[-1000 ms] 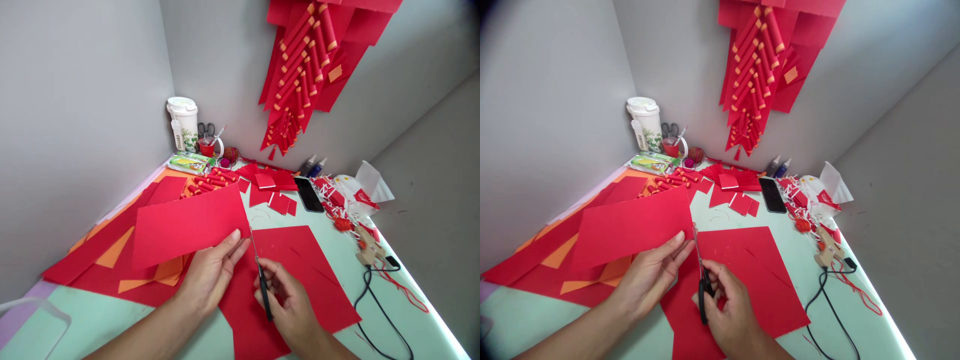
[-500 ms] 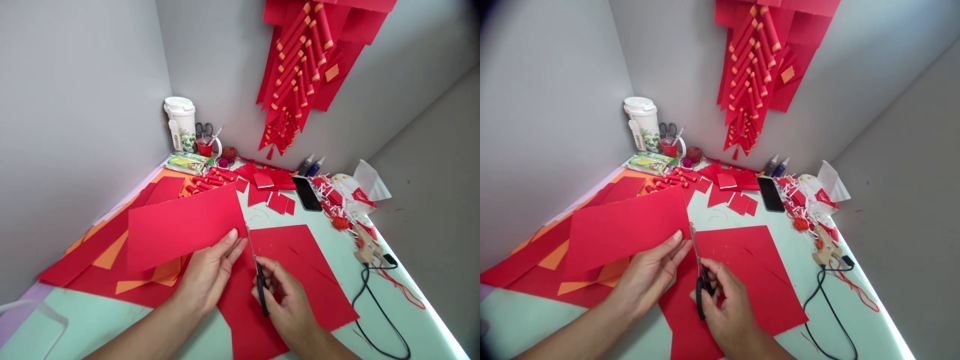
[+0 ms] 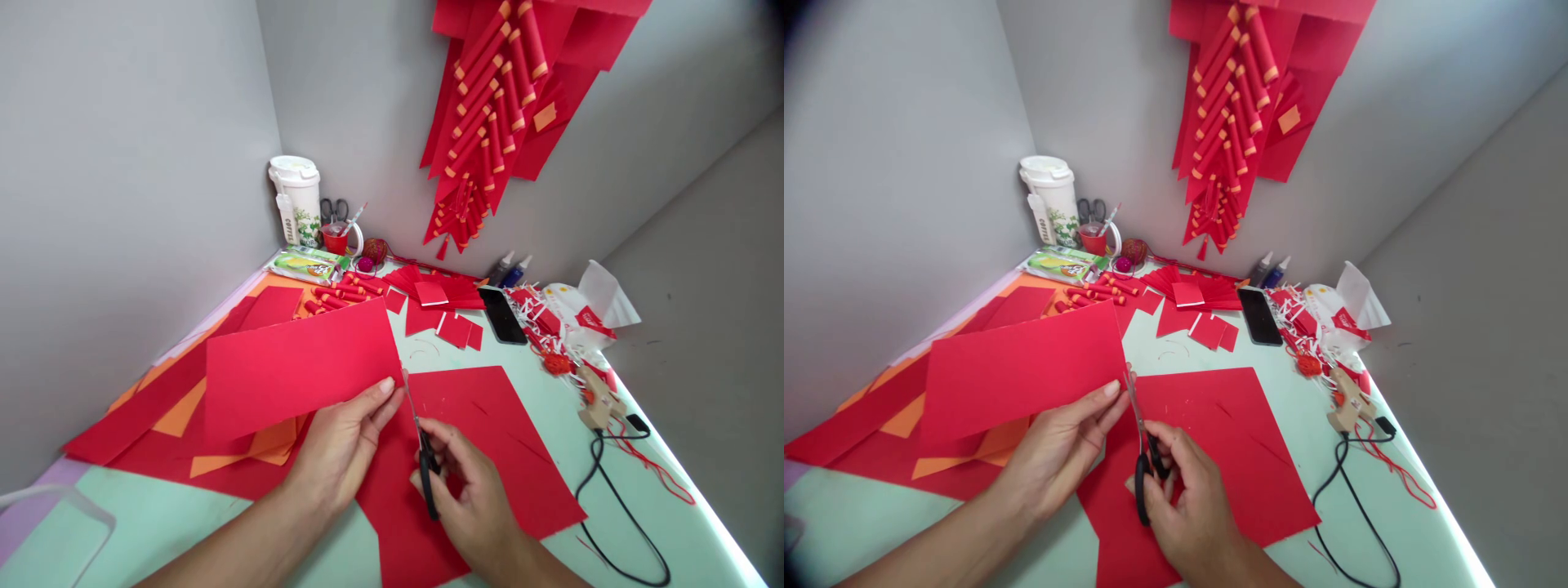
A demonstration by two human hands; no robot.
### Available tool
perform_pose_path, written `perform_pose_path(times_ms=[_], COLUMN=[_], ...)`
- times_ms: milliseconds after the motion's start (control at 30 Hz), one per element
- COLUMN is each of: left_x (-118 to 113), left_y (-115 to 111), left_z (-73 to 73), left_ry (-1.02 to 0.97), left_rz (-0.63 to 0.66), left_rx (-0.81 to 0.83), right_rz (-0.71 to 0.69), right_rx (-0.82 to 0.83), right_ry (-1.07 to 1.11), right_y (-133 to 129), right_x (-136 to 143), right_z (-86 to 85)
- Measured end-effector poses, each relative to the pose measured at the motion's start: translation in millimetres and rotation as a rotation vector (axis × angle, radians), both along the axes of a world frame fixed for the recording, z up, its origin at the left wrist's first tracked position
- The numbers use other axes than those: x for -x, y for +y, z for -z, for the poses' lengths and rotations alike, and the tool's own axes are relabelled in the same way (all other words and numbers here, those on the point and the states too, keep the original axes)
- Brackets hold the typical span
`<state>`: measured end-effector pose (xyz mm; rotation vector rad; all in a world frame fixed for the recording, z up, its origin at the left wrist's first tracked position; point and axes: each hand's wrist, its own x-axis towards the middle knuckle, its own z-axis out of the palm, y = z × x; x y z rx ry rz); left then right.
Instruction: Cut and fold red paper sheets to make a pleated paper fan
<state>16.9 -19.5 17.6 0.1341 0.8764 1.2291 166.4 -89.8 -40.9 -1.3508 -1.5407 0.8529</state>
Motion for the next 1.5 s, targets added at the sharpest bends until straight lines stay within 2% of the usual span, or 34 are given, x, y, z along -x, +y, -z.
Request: perform_pose_path(times_ms=[233,833,1500], left_x=[-1.0,-2.4,-5.4], left_y=[-0.2,-0.4,-2.6], left_z=[-0.5,0.1,1.5], left_ry=[0.001,-0.017,-0.018], left_rz=[0.019,0.017,0.033], left_rx=[0.016,0.033,0.041], right_rz=[-0.012,-0.028,-0.002], right_rx=[0.017,-0.086,-0.084], right_ry=[0.007,-0.06,-0.074], right_y=[2.4,4.4,2.4], right_x=[0.6,0.3,1.7], right_z=[-1.3,-0.2,-3.0])
